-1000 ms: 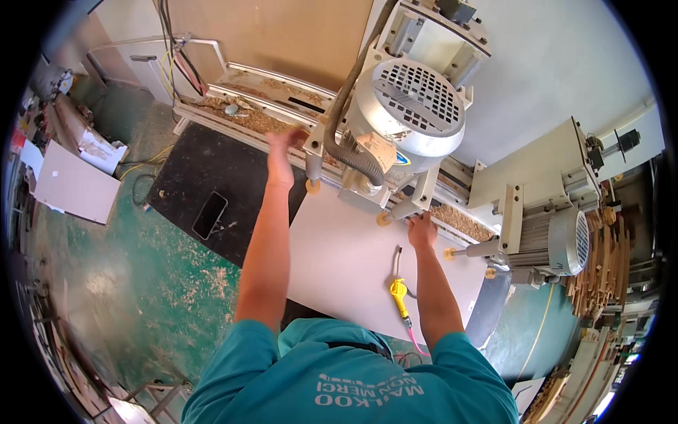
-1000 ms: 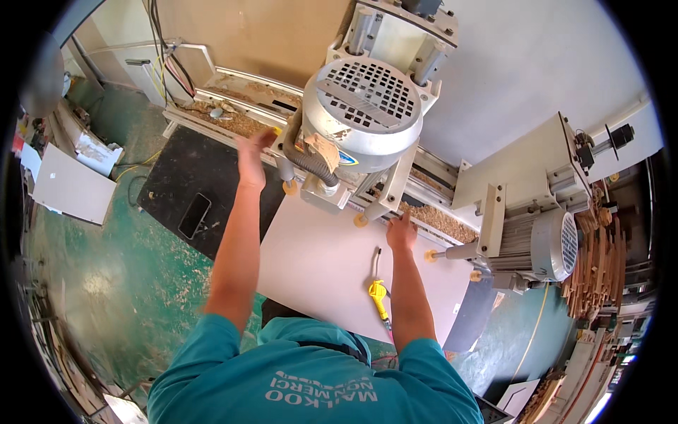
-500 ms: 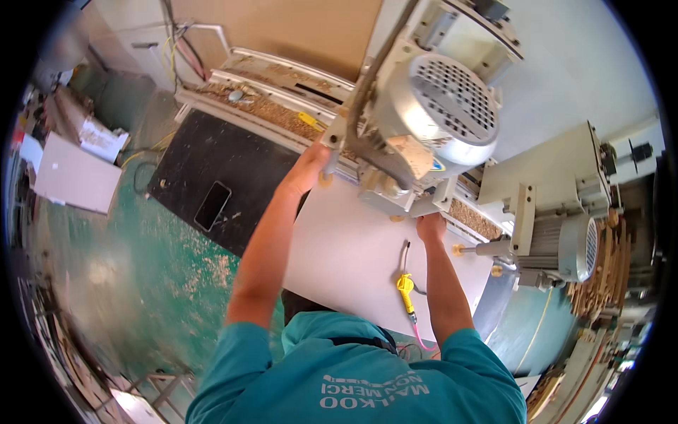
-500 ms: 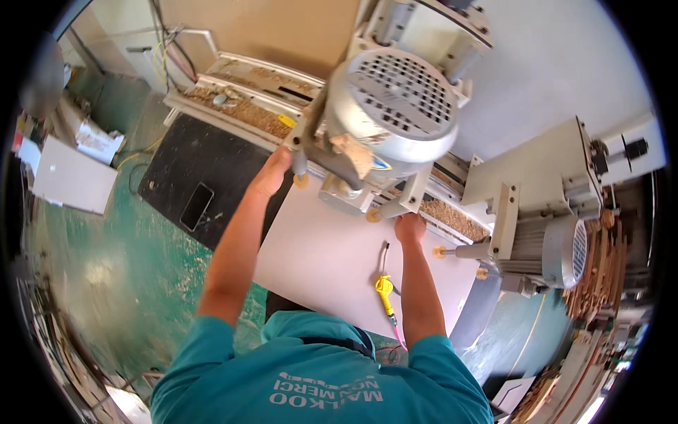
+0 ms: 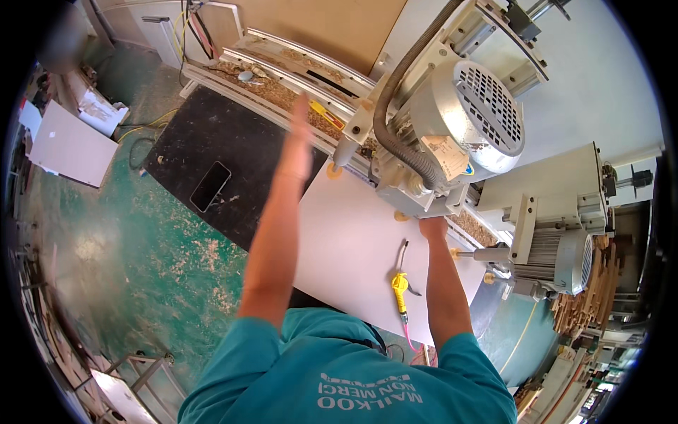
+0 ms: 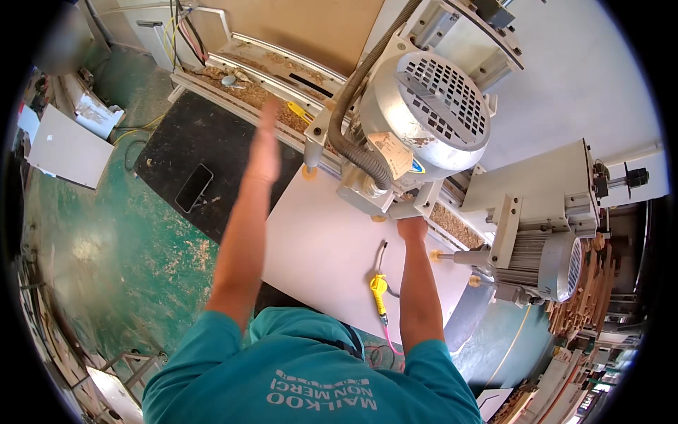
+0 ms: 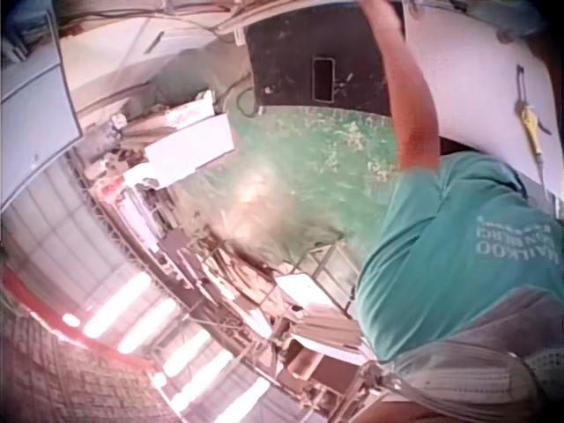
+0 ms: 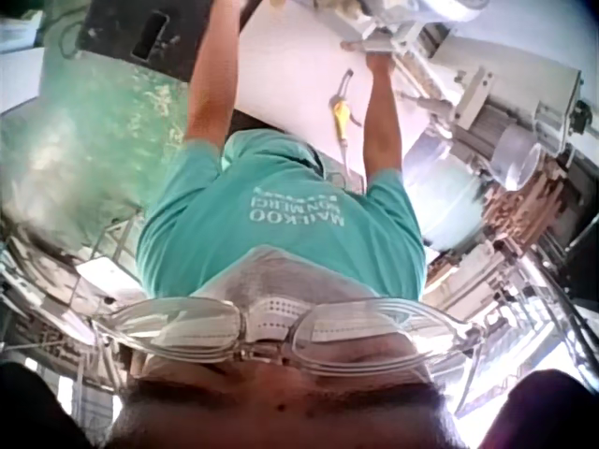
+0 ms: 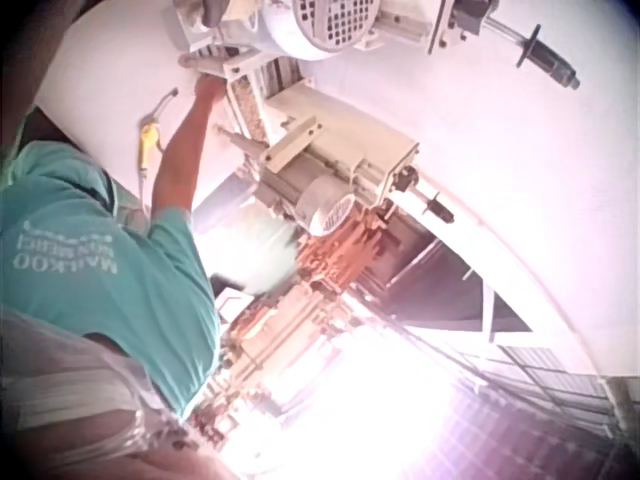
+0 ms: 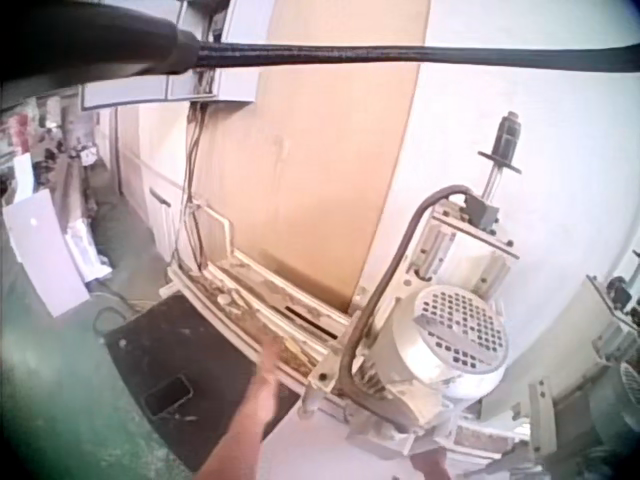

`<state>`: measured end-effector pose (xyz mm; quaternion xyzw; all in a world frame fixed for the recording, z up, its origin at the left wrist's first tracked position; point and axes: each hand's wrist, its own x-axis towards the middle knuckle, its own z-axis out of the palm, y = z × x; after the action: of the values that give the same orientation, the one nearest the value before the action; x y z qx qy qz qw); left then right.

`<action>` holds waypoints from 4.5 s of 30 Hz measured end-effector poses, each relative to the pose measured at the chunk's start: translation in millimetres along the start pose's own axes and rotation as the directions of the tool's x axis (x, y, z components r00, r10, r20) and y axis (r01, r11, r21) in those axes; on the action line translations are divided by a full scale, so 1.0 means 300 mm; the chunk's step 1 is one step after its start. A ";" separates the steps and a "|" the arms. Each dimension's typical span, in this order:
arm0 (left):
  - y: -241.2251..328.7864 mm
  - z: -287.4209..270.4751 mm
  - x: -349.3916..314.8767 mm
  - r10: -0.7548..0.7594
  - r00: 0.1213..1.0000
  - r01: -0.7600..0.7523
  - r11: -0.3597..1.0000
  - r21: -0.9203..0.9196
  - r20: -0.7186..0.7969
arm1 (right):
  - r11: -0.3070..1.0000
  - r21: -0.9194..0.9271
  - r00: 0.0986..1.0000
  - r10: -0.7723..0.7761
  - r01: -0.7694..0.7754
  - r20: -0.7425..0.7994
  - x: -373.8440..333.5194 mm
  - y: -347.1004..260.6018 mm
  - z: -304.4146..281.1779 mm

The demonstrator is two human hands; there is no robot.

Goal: The person picks up several white wood panels from a stack, places them one at a time on a drilling machine, and uses the machine to drill holes into the panels while using a measuring tool to check positioning.

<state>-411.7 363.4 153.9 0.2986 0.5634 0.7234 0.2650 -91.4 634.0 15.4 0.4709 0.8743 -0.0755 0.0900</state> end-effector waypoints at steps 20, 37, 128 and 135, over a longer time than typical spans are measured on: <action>-0.260 0.124 -0.398 -0.233 0.821 0.151 0.969 -0.196 -0.521 | 0.999 0.028 0.990 -0.046 0.043 0.133 -0.304 -0.092 -0.044; -0.342 -0.185 -0.601 0.119 0.984 0.081 0.365 0.928 -0.133 | 0.984 0.178 0.971 0.024 0.020 -0.240 -0.779 -0.261 0.122; -0.331 0.682 -0.981 -0.711 0.376 -0.791 0.087 0.605 0.595 | 0.368 0.569 0.677 0.436 -0.736 0.593 -2.376 0.285 0.189; -0.384 0.684 -0.970 -0.749 0.373 -0.765 0.086 0.638 0.548 | 0.287 0.570 0.428 0.895 -0.770 0.129 -2.310 0.435 -0.117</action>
<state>-58.2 314.6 41.2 0.7320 0.6079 -0.1991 0.2345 389.2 151.7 201.6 0.8661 0.4363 -0.2130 -0.1190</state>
